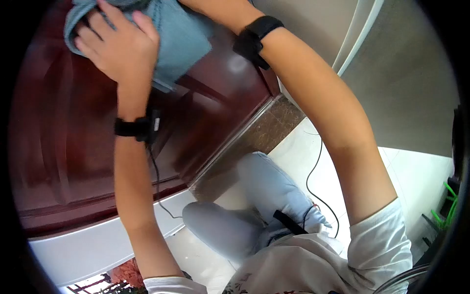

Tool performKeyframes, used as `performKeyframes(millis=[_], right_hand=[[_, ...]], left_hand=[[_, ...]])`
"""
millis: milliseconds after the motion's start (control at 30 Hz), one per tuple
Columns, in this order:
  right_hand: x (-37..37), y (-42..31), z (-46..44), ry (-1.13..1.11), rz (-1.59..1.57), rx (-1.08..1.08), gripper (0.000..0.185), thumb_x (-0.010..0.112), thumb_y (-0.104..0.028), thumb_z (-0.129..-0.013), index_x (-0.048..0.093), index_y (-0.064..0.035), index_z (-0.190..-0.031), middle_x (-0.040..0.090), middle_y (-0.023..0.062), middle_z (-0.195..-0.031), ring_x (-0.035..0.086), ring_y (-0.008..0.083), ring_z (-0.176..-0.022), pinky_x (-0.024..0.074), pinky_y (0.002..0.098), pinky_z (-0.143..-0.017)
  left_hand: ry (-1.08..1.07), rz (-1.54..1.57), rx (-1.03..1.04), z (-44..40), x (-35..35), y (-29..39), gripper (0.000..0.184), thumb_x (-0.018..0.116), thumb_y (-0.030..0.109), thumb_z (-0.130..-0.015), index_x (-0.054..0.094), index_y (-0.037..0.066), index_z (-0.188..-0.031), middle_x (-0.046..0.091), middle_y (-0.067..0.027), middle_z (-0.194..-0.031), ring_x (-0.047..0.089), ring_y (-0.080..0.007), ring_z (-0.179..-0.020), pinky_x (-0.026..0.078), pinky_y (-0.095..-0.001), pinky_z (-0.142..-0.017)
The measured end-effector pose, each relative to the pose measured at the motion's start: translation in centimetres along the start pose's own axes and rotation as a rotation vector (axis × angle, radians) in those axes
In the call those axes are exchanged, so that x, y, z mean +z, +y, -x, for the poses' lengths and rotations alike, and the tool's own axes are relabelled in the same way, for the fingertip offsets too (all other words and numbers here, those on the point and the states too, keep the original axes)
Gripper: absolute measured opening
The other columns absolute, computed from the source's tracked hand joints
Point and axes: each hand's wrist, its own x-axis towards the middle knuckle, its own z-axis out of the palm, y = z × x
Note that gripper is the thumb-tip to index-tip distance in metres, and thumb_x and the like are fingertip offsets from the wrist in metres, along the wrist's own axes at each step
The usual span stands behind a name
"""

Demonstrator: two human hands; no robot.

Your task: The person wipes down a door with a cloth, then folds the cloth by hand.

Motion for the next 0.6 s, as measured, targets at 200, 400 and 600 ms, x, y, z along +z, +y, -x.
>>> performKeyframes(millis=[200,400,600], right_hand=[[3.6,0.9,12.2,-0.224,0.018,0.031,0.045,0.057,-0.014,-0.084,0.06,0.0005,-0.126,0.05,0.0275,-0.134,0.044,0.0462,-0.133,0.0377,0.056,-0.11],[1.3,-0.5,22.6,-0.305,0.021,0.192,0.045,0.059,-0.016,-0.083,0.06,0.0019,-0.124,0.052,0.0285,-0.129,0.046,0.0487,-0.127,0.0382,0.0553,-0.109],[-2.0,-0.8,34.3,-0.663,0.125,0.374,0.049,0.063,-0.019,-0.086,0.057,0.0023,-0.129,0.056,0.0266,-0.122,0.05,0.0467,-0.123,0.0394,0.0518,-0.108]], left_hand=[[-0.189,0.102,-0.012,10.1,4.3,6.4,0.05,0.061,0.031,-0.089,0.062,0.009,-0.133,0.061,-0.01,-0.12,0.054,-0.0324,-0.111,0.037,-0.0522,-0.1],[-0.222,0.244,0.001,16.4,1.4,11.7,0.042,0.065,0.027,-0.086,0.065,0.015,-0.127,0.063,-0.0033,-0.119,0.055,-0.0275,-0.112,0.039,-0.0502,-0.098],[-0.522,0.5,0.137,24.4,0.0,16.9,0.039,0.06,0.025,-0.091,0.062,0.014,-0.129,0.064,-0.0025,-0.116,0.056,-0.0248,-0.11,0.038,-0.0457,-0.102]])
